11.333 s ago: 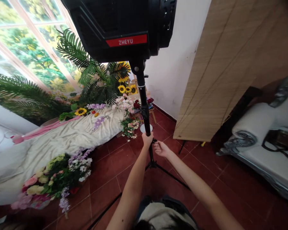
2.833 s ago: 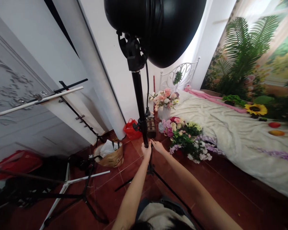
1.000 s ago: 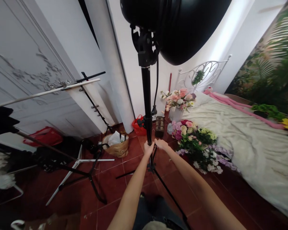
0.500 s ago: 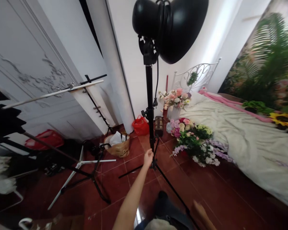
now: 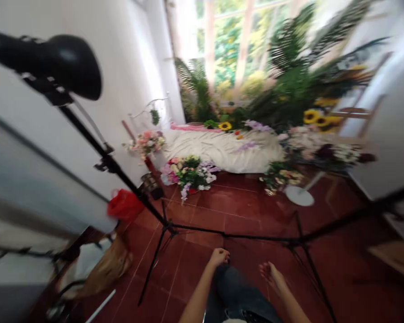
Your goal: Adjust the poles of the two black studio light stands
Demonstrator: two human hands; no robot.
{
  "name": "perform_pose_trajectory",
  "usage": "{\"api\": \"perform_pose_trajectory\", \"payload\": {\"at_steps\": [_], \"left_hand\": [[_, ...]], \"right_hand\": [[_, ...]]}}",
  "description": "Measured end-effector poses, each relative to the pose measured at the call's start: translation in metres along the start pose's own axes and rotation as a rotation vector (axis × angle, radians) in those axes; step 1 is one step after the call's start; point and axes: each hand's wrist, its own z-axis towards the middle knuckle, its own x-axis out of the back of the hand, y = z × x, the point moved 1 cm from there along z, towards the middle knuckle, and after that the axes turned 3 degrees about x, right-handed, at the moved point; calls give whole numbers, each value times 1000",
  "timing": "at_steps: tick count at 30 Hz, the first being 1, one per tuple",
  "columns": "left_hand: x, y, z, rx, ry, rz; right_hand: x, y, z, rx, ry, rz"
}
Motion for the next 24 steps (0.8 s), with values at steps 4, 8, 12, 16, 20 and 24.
{"api": "perform_pose_trajectory", "payload": {"at_steps": [4, 8, 12, 16, 20, 24], "left_hand": [[-57, 55, 4, -222, -122, 136], [-118, 109, -2, -391, -264, 229], [-193, 166, -16, -599, -424, 261], [-290, 231, -33, -828, -529, 295], [-397, 293, -48, -991, -584, 334], [-489, 342, -59, -1143, -567, 290]], "right_hand": [[59, -4, 11, 7, 72, 355], [123, -47, 10, 107, 105, 538], [181, -110, 1, 167, 45, 630], [230, -181, -12, 253, -151, 690], [279, -255, -14, 313, -337, 727], [318, -320, 2, 299, -361, 796]]}}
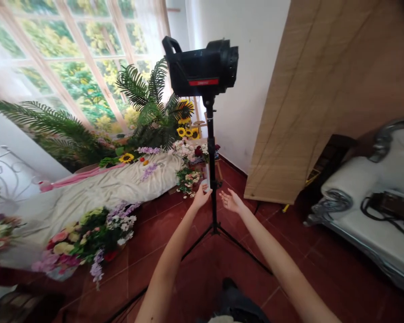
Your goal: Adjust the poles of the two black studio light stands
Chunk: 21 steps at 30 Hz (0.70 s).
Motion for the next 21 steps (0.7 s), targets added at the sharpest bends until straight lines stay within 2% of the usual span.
{"api": "perform_pose_trajectory", "payload": {"at_steps": [3, 6, 8, 14, 17, 19, 21], "left_hand": [[-31, 11, 49, -74, 108, -12], [-51, 14, 82, -21, 221, -6], [-59, 13, 95, 21, 263, -8], [-68, 6, 105, 120, 278, -68], [-71, 5, 108, 173, 338, -54], [-74, 3, 112, 202, 401, -30], [-77, 2, 116, 228, 482, 21]], "right_hand": [[-5, -24, 26, -40, 36, 32], [-10, -29, 45, -51, 3, 77], [-12, -29, 54, -36, -18, 77], [-13, -41, 66, -45, -15, 7], [-12, -52, 68, -69, -15, -44], [-12, -57, 71, -37, -11, -171], [-13, -60, 74, 60, 20, -381]]}}
